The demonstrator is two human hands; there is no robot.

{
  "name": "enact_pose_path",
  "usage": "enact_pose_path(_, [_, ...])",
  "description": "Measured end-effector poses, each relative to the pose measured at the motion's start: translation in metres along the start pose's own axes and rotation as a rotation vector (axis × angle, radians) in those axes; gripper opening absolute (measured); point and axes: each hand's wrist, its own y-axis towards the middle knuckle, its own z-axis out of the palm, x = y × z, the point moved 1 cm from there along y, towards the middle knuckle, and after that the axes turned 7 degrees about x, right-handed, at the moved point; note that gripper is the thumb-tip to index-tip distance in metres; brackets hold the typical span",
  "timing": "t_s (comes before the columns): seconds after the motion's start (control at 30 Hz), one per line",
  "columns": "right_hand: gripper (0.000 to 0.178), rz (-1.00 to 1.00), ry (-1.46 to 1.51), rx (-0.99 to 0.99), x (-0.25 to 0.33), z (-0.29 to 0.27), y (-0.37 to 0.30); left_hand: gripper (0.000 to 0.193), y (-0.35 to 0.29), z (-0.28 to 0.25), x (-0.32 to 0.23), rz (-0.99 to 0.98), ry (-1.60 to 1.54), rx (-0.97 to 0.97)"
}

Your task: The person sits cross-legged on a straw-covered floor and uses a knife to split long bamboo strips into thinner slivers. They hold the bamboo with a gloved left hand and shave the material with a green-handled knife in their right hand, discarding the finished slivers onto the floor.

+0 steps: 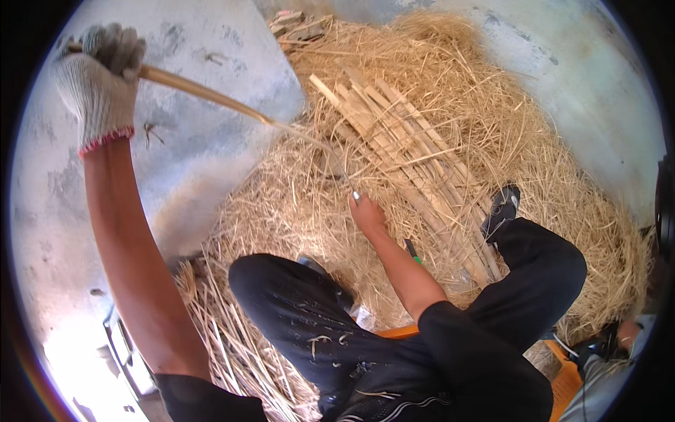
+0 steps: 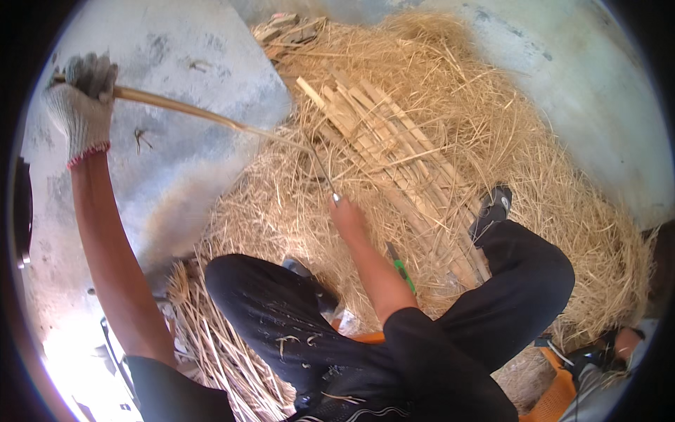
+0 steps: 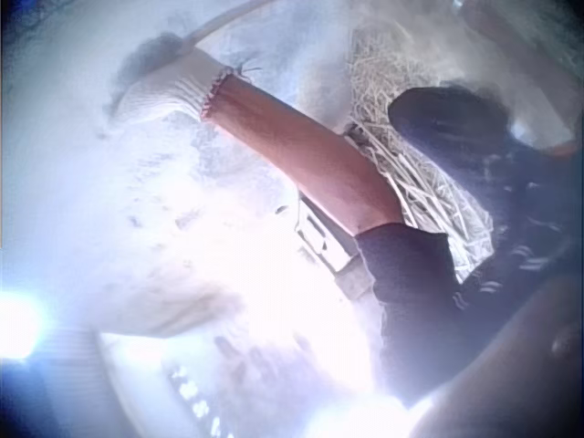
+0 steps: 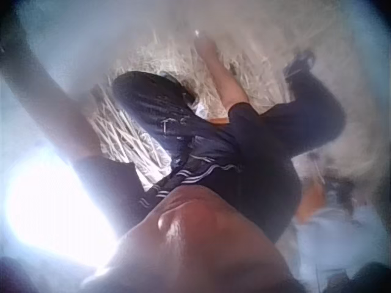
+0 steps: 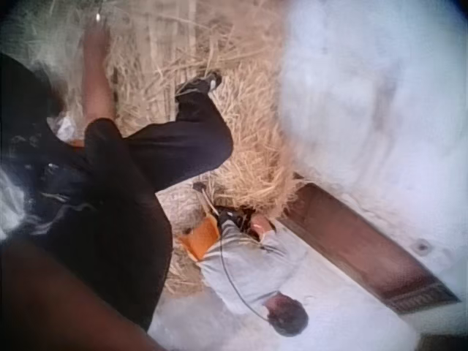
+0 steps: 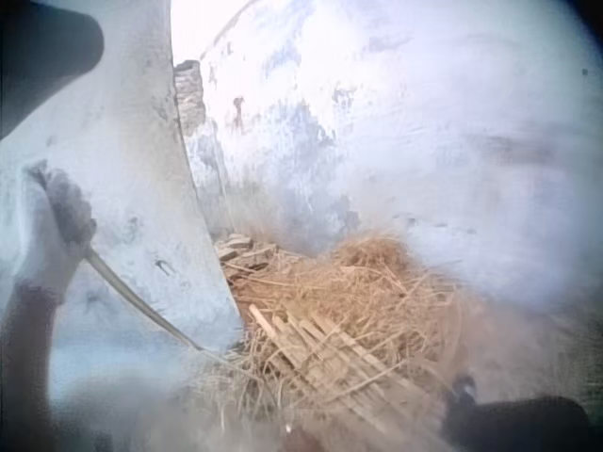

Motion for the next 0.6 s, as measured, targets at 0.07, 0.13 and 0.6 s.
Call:
enact_pose_path(0.07, [0.054,-0.004,-0.026,-0.009,0.001,0.000,0.012,0.038,-0.008,0.014,-0.004,-0.032,-0.022,-0.179])
enact_pose_path(0.13, [0.056,-0.080,-0.031,0.022,0.010,0.018,0.010,0.037,0.000,-0.008,-0.016,-0.027,0.015,-0.154])
enact_pose_path(0.6, [0.047,-0.358,0.045,-0.173,0.035,-0.028,-0.014,0.037,0.038,-0.033,0.016,-0.058,-0.004,-0.008])
